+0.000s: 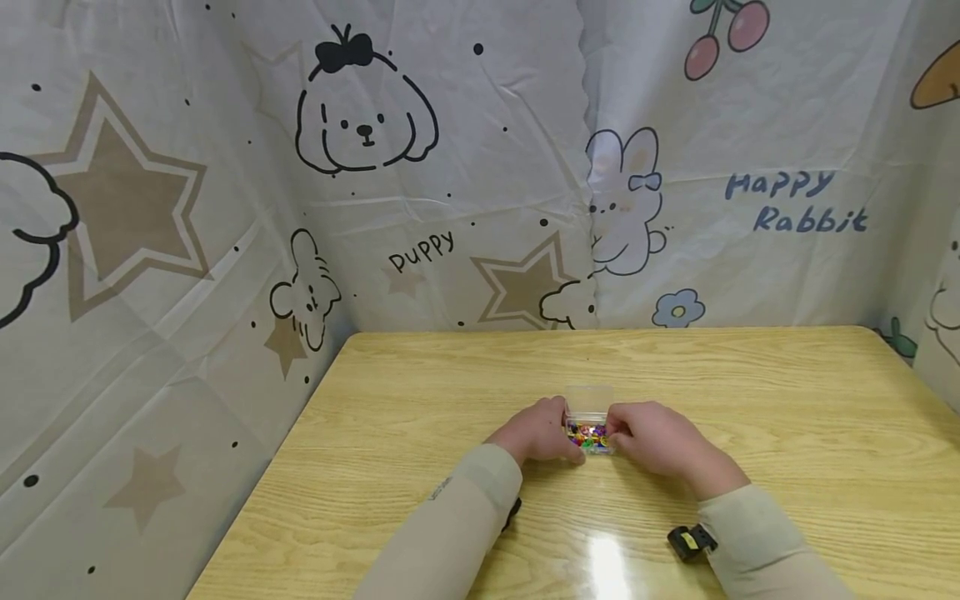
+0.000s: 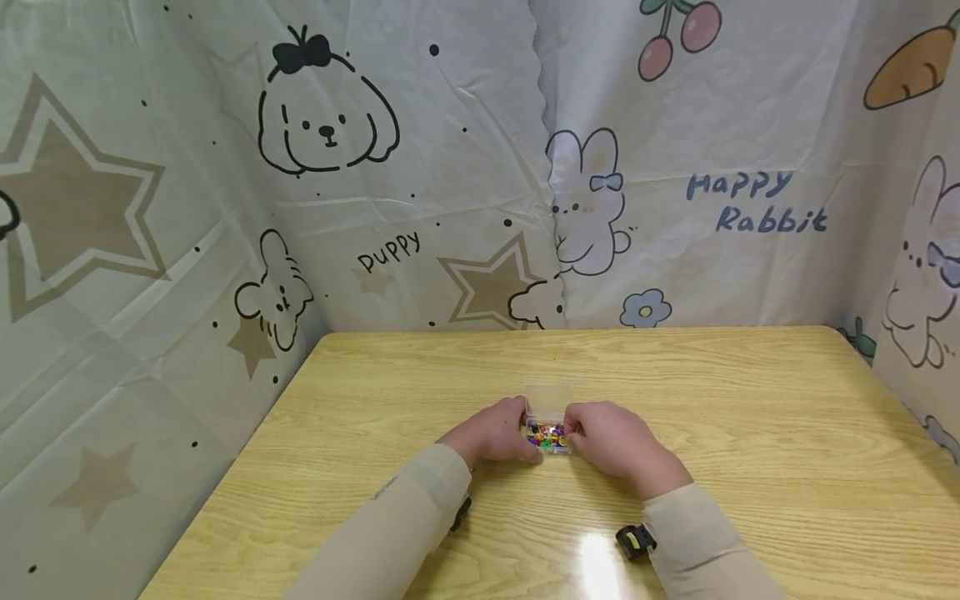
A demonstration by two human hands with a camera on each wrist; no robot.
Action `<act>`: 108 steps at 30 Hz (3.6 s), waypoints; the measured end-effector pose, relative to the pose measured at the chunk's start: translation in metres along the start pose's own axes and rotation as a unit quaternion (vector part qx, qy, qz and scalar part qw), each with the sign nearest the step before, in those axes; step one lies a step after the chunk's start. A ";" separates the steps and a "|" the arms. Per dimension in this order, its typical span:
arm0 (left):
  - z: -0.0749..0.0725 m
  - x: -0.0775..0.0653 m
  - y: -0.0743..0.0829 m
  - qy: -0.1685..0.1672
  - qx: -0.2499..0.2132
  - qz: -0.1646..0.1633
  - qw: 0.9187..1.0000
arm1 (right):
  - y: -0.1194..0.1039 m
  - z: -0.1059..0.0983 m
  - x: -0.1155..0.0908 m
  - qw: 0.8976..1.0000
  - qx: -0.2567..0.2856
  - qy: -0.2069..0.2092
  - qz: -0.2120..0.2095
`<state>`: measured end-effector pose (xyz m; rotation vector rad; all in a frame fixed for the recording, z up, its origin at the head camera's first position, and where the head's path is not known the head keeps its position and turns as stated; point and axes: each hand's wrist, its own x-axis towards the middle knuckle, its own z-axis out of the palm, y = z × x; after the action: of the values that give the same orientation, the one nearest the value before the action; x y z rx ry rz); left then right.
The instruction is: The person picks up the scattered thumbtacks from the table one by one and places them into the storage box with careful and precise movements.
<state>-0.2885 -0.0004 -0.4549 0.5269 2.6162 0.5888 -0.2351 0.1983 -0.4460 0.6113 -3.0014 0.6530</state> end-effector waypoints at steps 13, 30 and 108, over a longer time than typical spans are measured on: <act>0.001 0.000 0.001 0.001 -0.006 -0.010 1.000 | 0.024 -0.031 -0.014 0.997 0.028 -0.020 0.073; 0.000 -0.003 0.001 -0.001 -0.009 -0.009 1.000 | 0.053 -0.044 -0.033 0.988 0.038 -0.082 0.127; -0.003 -0.006 -0.001 -0.008 -0.033 0.000 0.999 | 0.018 -0.035 -0.012 0.999 -0.016 -0.011 0.045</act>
<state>-0.2846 -0.0051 -0.4515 0.5098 2.5728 0.6664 -0.2330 0.2319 -0.4226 0.4879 -3.0682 0.6044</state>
